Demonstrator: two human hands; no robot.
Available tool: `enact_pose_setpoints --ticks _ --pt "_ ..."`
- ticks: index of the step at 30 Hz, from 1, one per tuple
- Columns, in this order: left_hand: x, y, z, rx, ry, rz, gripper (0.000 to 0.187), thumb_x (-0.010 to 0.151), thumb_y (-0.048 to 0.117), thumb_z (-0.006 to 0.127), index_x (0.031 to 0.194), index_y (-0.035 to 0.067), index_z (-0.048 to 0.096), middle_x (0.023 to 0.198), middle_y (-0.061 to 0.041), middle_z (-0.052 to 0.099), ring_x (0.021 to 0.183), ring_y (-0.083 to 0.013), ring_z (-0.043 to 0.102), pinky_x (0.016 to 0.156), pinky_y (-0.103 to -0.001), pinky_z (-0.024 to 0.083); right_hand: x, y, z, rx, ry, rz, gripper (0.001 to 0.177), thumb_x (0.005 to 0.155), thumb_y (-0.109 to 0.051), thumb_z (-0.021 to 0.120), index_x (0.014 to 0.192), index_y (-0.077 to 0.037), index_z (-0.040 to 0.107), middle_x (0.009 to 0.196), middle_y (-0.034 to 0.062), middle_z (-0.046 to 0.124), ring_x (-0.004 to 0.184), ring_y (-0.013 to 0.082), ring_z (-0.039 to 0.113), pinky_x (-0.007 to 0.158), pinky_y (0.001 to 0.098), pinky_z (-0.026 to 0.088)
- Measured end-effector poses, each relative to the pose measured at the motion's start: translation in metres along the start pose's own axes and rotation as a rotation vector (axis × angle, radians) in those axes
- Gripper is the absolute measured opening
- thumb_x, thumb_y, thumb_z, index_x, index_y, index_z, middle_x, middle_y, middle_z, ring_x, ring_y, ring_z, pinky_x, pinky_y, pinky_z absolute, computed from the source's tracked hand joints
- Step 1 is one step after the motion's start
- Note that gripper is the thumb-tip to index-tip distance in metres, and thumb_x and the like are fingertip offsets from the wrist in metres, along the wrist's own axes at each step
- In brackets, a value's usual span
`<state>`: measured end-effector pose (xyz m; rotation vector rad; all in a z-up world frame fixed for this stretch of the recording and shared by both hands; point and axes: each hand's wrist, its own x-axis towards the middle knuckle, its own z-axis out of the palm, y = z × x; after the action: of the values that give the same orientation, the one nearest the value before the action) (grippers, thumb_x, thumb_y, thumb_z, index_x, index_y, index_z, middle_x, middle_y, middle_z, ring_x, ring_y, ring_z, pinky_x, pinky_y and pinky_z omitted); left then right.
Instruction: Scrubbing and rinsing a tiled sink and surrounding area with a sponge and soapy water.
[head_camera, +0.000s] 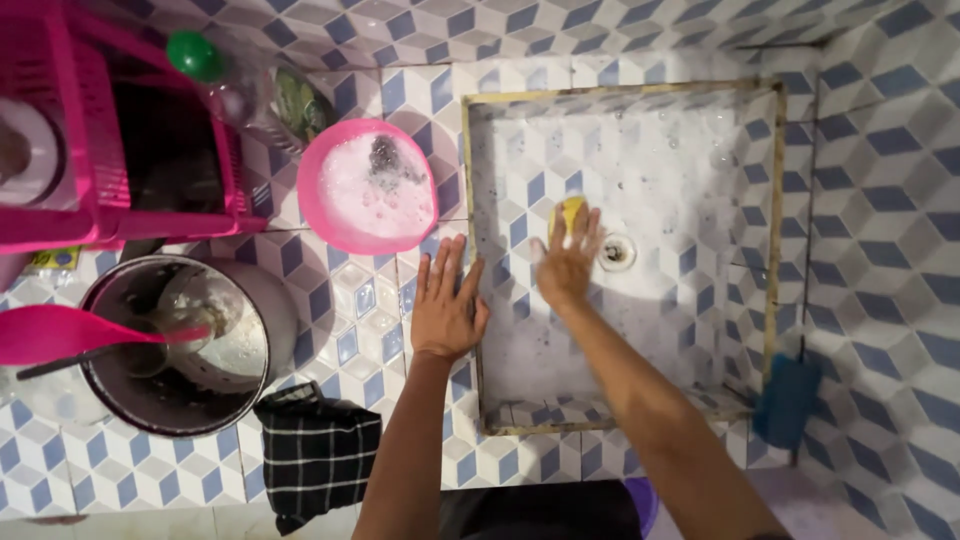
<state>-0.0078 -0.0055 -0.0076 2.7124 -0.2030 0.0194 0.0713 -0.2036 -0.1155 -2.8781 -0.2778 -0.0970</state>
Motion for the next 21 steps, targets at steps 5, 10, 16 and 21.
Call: enact_pose_setpoints --ticks 5,10,16,21 --pt "-0.002 0.0 0.002 -0.002 -0.013 -0.012 0.06 0.087 0.027 0.055 0.146 0.013 0.056 0.167 -0.014 0.028 0.157 -0.0299 0.022 0.128 -0.052 0.013 -0.032 -0.01 0.023 -0.057 -0.198 -0.2 0.056 0.102 -0.032 0.055 0.153 -0.01 0.046 0.169 0.0227 0.023 0.155 0.044 0.019 0.126 0.0519 0.016" --pt "-0.003 -0.001 0.005 0.008 -0.017 -0.028 0.058 0.088 0.027 0.055 0.144 0.015 0.057 0.167 -0.014 0.028 0.157 -0.0299 0.021 0.127 -0.051 0.013 -0.008 0.039 -0.009 0.162 -0.392 -0.386 0.058 0.099 -0.035 0.056 0.15 -0.01 0.044 0.167 0.0142 0.028 0.157 0.0357 0.028 0.132 0.0488 0.021" --pt "-0.003 -0.002 0.003 -0.017 0.017 -0.003 0.058 0.088 0.027 0.055 0.145 0.014 0.057 0.167 -0.014 0.029 0.156 -0.0296 0.022 0.128 -0.052 0.013 0.037 0.03 0.015 -0.017 -0.053 0.203 0.069 0.106 -0.041 0.059 0.157 -0.006 0.03 0.164 0.0278 0.011 0.153 0.0462 0.016 0.122 0.0576 0.015" --pt "-0.002 -0.002 0.004 0.025 -0.013 -0.014 0.061 0.086 0.026 0.055 0.145 0.013 0.056 0.168 -0.014 0.028 0.156 -0.0304 0.022 0.127 -0.051 0.014 -0.017 -0.011 -0.02 -0.111 -0.579 -0.537 0.074 0.086 -0.046 0.072 0.146 -0.02 0.039 0.168 0.0134 0.02 0.159 0.0336 0.017 0.13 0.0506 0.016"
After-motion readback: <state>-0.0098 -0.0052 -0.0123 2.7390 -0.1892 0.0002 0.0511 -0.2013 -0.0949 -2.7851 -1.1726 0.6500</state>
